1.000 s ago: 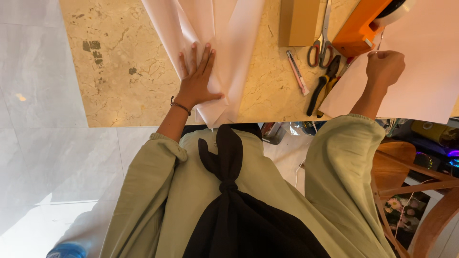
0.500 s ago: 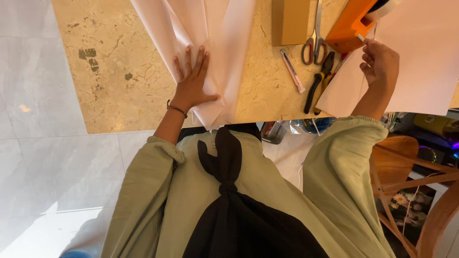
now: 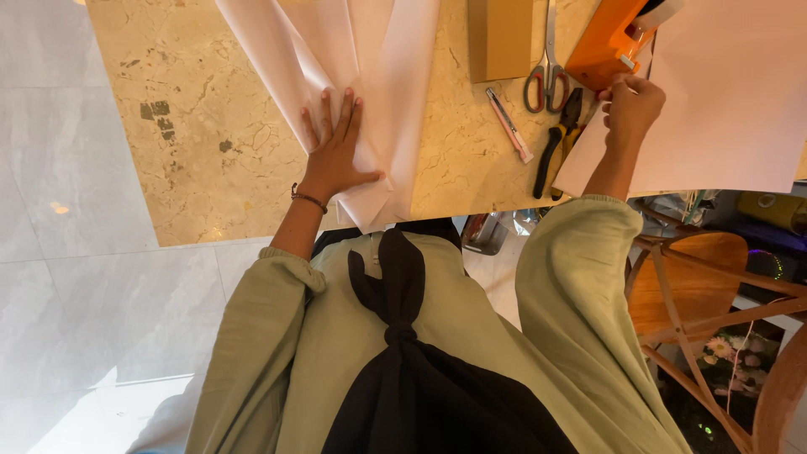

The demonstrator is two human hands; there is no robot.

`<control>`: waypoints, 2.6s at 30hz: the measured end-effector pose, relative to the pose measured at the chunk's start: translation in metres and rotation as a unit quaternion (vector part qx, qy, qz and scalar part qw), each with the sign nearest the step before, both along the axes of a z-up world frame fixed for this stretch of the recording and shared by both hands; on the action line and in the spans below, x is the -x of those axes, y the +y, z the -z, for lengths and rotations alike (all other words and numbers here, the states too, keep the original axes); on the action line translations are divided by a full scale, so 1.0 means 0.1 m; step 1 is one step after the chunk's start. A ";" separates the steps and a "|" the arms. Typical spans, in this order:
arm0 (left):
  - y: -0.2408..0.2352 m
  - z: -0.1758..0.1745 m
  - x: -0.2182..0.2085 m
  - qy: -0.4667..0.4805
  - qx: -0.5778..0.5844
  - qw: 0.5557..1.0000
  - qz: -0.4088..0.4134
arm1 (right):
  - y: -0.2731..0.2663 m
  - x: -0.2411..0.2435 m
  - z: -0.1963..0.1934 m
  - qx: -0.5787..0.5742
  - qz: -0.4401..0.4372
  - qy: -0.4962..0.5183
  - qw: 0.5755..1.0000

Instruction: The person folds paper around a small box containing flowers, secures the paper with tape, and ties a green ribbon around the bouquet.

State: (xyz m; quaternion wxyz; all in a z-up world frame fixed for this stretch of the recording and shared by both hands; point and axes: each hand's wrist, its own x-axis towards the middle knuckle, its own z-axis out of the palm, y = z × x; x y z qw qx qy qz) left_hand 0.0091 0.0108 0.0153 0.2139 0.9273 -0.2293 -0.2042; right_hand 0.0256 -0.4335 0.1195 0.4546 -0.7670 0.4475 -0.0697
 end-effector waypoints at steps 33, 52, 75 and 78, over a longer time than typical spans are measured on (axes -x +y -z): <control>-0.15 -0.22 -0.01 -0.097 -0.108 0.989 0.027 | 2.46 0.02 0.59 0.110 -0.564 -0.140 0.806; -0.13 -0.19 -0.01 -0.088 -0.096 0.991 0.032 | 2.41 0.01 0.62 -0.471 -0.215 -0.022 0.855; -0.14 -0.20 -0.01 -0.139 -0.101 0.985 0.018 | 2.60 0.13 0.55 -0.286 -0.350 -0.074 0.889; -0.13 -0.19 -0.01 -0.133 -0.090 0.987 0.018 | 2.60 0.19 0.57 -0.315 -0.362 -0.096 0.872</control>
